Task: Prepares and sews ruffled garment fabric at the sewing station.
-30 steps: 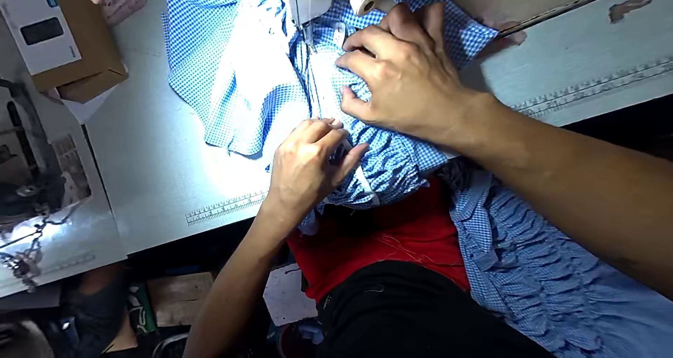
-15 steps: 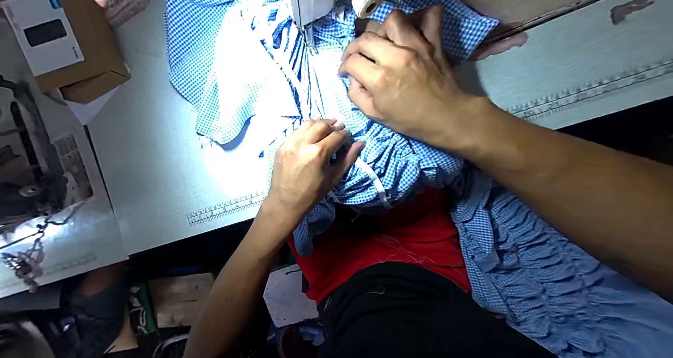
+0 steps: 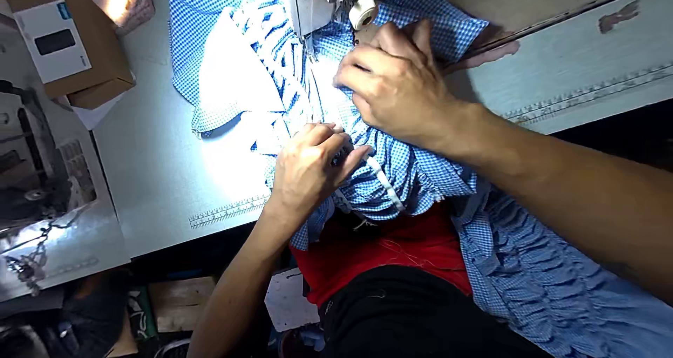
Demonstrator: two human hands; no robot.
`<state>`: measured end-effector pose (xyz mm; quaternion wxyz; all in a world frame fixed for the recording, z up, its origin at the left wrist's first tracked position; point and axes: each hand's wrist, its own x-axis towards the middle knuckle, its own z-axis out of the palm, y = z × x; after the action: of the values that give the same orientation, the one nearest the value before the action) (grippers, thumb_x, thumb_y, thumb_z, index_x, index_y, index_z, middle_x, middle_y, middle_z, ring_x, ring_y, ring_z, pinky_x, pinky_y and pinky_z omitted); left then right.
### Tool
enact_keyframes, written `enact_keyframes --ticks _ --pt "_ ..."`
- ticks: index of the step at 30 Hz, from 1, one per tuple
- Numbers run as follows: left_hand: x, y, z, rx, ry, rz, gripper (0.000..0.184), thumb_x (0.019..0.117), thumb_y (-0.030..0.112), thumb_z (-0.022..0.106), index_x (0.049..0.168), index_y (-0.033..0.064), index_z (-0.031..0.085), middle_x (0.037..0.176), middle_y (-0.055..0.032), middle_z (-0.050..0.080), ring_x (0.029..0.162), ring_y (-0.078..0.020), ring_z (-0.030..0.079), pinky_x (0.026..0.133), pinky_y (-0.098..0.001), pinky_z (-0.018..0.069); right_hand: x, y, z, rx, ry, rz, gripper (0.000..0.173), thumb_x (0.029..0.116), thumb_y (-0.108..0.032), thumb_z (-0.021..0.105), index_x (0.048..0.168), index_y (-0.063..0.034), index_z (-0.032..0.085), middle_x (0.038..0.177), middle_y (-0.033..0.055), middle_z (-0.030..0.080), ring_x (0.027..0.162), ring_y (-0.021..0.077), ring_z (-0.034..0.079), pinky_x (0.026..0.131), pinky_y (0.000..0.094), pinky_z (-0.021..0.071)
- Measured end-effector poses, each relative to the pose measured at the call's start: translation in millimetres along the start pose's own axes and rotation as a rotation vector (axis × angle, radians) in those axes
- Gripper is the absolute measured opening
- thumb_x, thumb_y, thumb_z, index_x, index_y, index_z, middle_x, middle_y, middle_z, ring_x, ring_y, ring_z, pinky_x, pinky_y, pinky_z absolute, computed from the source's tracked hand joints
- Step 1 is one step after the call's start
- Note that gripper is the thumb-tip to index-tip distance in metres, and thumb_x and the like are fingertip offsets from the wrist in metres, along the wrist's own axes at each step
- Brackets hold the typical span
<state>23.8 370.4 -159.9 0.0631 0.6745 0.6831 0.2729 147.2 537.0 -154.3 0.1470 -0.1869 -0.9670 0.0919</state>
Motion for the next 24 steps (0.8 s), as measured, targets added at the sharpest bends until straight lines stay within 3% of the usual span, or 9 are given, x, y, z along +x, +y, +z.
enact_keyframes --ticks 2,4,6,9,13,16,19,21,24 --pt "0.3 -0.2 2.4 0.016 0.016 0.013 0.026 0.0959 0.036 0.072 0.097 0.0111 0.080 0.107 -0.0061 0.077 0.111 -0.0197 0.071 0.093 -0.0340 0.0573 -0.1 0.7 1.5 -0.007 -0.005 0.019 0.031 0.1041 -0.021 0.042 0.115 -0.0110 0.069 0.122 0.0111 0.067 0.116 0.0389 0.056 0.095 0.0619 0.0333" --pt "-0.2 0.2 2.7 0.023 0.013 0.013 0.022 0.0959 0.032 0.072 0.099 0.0114 0.080 0.107 -0.0059 0.077 0.110 -0.0188 0.071 0.092 -0.0332 0.0573 0.4 -0.5 1.6 -0.018 -0.027 0.051 0.038 0.1035 -0.035 0.043 0.119 -0.0119 0.069 0.126 0.0110 0.065 0.119 0.0394 0.054 0.099 0.0645 0.0311" --pt "-0.4 1.4 0.8 0.018 -0.017 -0.002 0.018 0.0970 0.027 0.071 0.101 0.0120 0.080 0.110 -0.0050 0.076 0.112 -0.0185 0.070 0.095 -0.0337 0.0568 0.0 -2.5 0.7 -0.012 -0.022 0.036 0.034 0.1031 -0.025 0.045 0.126 -0.0139 0.067 0.126 0.0115 0.065 0.118 0.0396 0.055 0.096 0.0625 0.0334" --pt "0.2 0.5 -0.2 0.017 -0.030 -0.009 0.016 0.0973 0.022 0.069 0.103 0.0127 0.080 0.111 -0.0042 0.076 0.113 -0.0181 0.069 0.095 -0.0334 0.0564 0.9 -4.5 2.3 -0.003 0.005 0.012 0.029 0.1032 -0.014 0.043 0.114 -0.0120 0.070 0.116 0.0113 0.066 0.111 0.0381 0.056 0.091 0.0589 0.0344" --pt "1.2 -2.4 -1.3 -0.004 -0.006 0.011 0.015 0.0973 0.017 0.068 0.101 0.0109 0.081 0.109 -0.0051 0.076 0.111 -0.0182 0.070 0.094 -0.0323 0.0568 1.8 -5.0 3.5 -0.008 -0.023 0.071 0.041 0.1012 -0.040 0.045 0.120 -0.0126 0.070 0.122 0.0111 0.066 0.117 0.0395 0.054 0.097 0.0642 0.0318" --pt "3.4 -2.1 -1.7 -0.014 0.012 -0.001 0.023 0.1015 0.024 0.063 0.100 0.0101 0.081 0.107 -0.0053 0.077 0.112 -0.0195 0.069 0.095 -0.0340 0.0560 1.8 -4.8 5.1 0.033 -0.001 0.057 0.037 0.1026 -0.025 0.044 0.132 -0.0173 0.065 0.131 0.0113 0.063 0.121 0.0398 0.054 0.094 0.0621 0.0354" --pt "5.2 0.1 0.5 0.035 0.008 -0.008 0.021 0.0997 0.028 0.066 0.099 0.0119 0.080 0.105 -0.0042 0.076 0.112 -0.0210 0.069 0.094 -0.0358 0.0557 2.4 -5.0 6.9 0.034 0.018 0.039 0.036 0.1027 -0.012 0.042 0.128 -0.0176 0.067 0.129 0.0128 0.062 0.117 0.0402 0.054 0.091 0.0597 0.0365" --pt "5.5 0.3 2.2 0.059 0.015 -0.006 0.017 0.0976 0.026 0.069 0.099 0.0126 0.080 0.105 -0.0047 0.076 0.110 -0.0209 0.069 0.093 -0.0350 0.0561 3.4 -5.4 7.4 -0.008 0.009 0.076 0.032 0.1040 -0.020 0.041 0.118 -0.0121 0.069 0.126 0.0147 0.063 0.116 0.0413 0.055 0.092 0.0609 0.0360" --pt "5.4 0.2 3.3 0.057 0.021 0.000 0.013 0.0958 0.018 0.069 0.101 0.0118 0.080 0.106 -0.0051 0.075 0.110 -0.0204 0.069 0.094 -0.0335 0.0560 5.1 -5.4 6.0 -0.045 -0.022 0.110 0.042 0.1035 -0.040 0.043 0.120 -0.0100 0.068 0.129 0.0174 0.061 0.120 0.0442 0.053 0.094 0.0649 0.0343"
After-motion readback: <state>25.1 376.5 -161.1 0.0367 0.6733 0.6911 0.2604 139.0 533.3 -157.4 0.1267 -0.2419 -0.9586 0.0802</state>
